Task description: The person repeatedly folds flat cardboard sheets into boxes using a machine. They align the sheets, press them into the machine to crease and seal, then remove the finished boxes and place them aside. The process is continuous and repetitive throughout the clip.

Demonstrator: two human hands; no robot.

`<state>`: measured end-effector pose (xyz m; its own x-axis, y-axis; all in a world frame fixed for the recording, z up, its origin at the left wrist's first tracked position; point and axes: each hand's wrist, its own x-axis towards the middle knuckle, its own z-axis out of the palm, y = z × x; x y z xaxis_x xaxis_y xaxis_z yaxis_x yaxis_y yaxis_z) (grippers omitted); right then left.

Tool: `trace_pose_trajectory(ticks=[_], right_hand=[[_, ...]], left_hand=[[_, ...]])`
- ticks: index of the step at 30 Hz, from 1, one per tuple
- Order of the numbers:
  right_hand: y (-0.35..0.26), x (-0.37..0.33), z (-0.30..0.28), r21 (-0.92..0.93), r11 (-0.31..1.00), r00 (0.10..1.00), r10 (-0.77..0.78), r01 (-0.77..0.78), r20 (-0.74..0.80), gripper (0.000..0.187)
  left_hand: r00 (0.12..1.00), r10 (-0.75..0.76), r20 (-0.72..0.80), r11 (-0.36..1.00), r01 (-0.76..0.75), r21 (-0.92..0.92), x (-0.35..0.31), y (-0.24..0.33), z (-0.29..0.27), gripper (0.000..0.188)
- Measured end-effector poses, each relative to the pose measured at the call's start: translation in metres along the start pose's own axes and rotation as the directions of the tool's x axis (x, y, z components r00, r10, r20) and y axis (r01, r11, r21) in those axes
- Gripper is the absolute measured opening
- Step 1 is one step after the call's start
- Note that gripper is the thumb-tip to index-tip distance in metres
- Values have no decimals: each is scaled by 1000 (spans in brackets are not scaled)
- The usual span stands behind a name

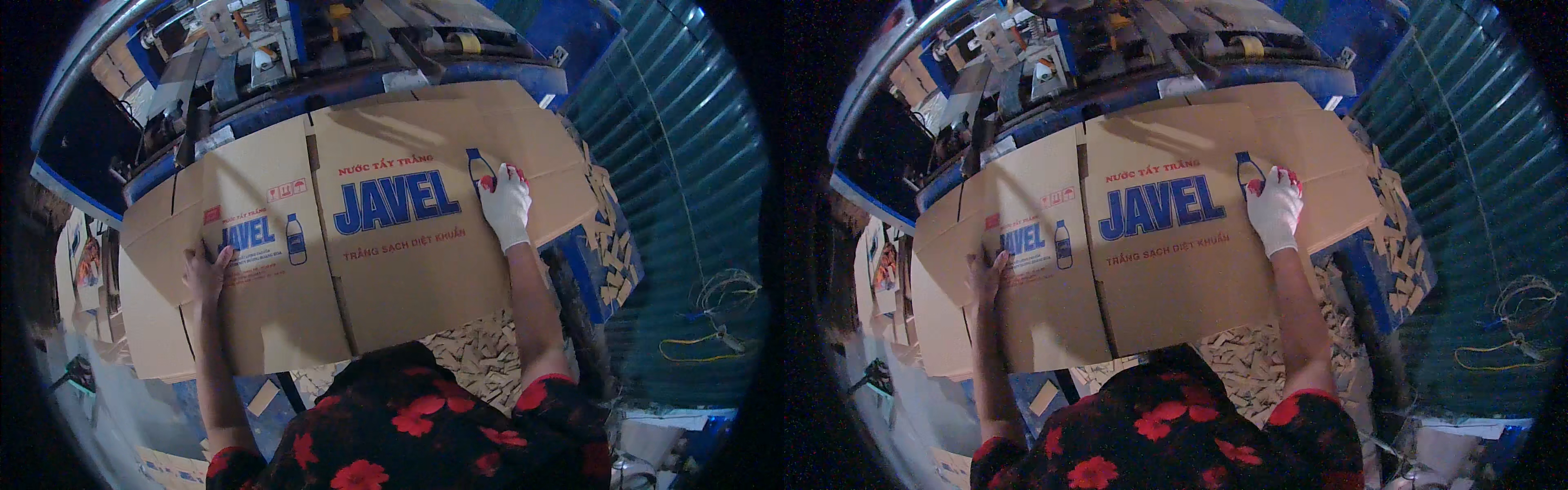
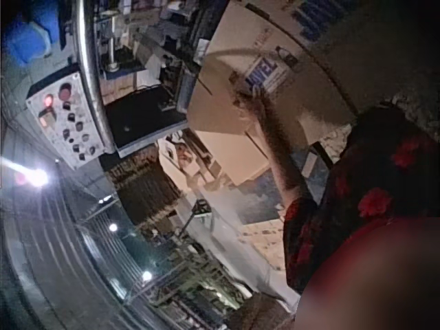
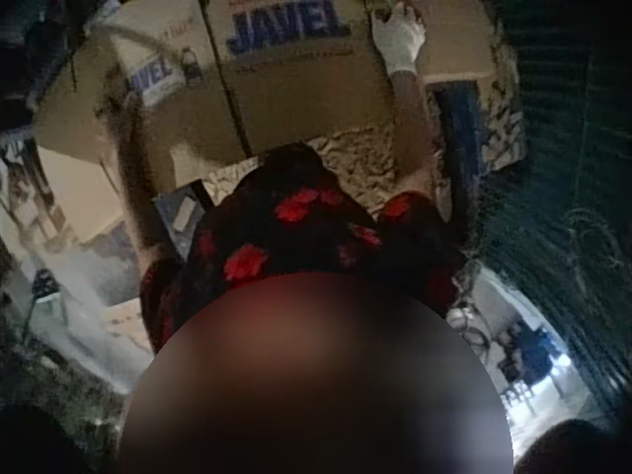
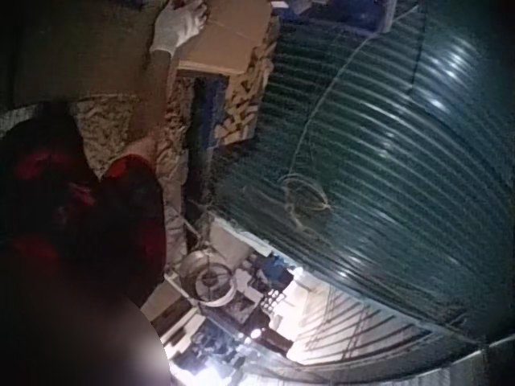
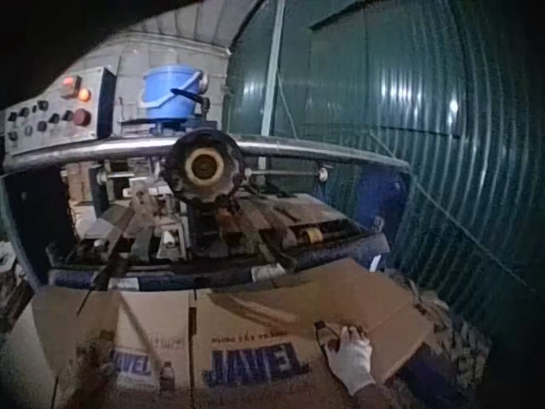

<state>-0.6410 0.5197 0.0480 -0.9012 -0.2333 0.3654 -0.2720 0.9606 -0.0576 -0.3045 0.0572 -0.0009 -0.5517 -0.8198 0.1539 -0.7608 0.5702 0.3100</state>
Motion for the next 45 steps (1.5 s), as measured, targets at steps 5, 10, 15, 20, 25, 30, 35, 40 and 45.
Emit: trace_pose_trajectory(ticks=[5, 10, 15, 20, 25, 30, 35, 40, 45], right_hand=[[-13, -2, -17, -6, 999, 998, 43, -43, 40, 53], [-22, -7, -25, -11, 999, 999, 32, -32, 10, 48], [-21, -6, -19, -92, 994, 998, -64, 66, 19, 41], [-29, -7, -10, -127, 991, 989, -69, 52, -131, 40], [-32, -9, -10, -136, 991, 1000, 16, -15, 9, 43], [-27, -7, -9, -175, 976, 986, -144, 128, -80, 42], [-15, -38, -49, -26, 922, 920, -384, 387, 74, 53], [5, -115, -129, 376, 703, 596, -711, 603, 374, 77], [3, -131, -123, 260, 562, 463, -812, 785, 356, 69]], left_hand=[[996, 69, -50, 996, -72, -54, -2, -4, 6, 87], [998, 62, -13, 997, -62, -37, -8, 1, 2, 85], [986, 140, -90, 957, -158, -242, -13, 12, -6, 80], [992, 96, -81, 993, -101, -66, -20, 27, -16, 75], [998, 55, -13, 997, -56, -56, -20, 33, -21, 78], [998, 67, -9, 997, -67, -41, -13, 31, -19, 75], [990, 141, 19, 990, -141, -15, -37, 41, -40, 82], [791, 524, 316, 822, -566, 55, -145, 44, -98, 96], [728, 599, 332, 754, -653, 72, -185, 39, -109, 87]])
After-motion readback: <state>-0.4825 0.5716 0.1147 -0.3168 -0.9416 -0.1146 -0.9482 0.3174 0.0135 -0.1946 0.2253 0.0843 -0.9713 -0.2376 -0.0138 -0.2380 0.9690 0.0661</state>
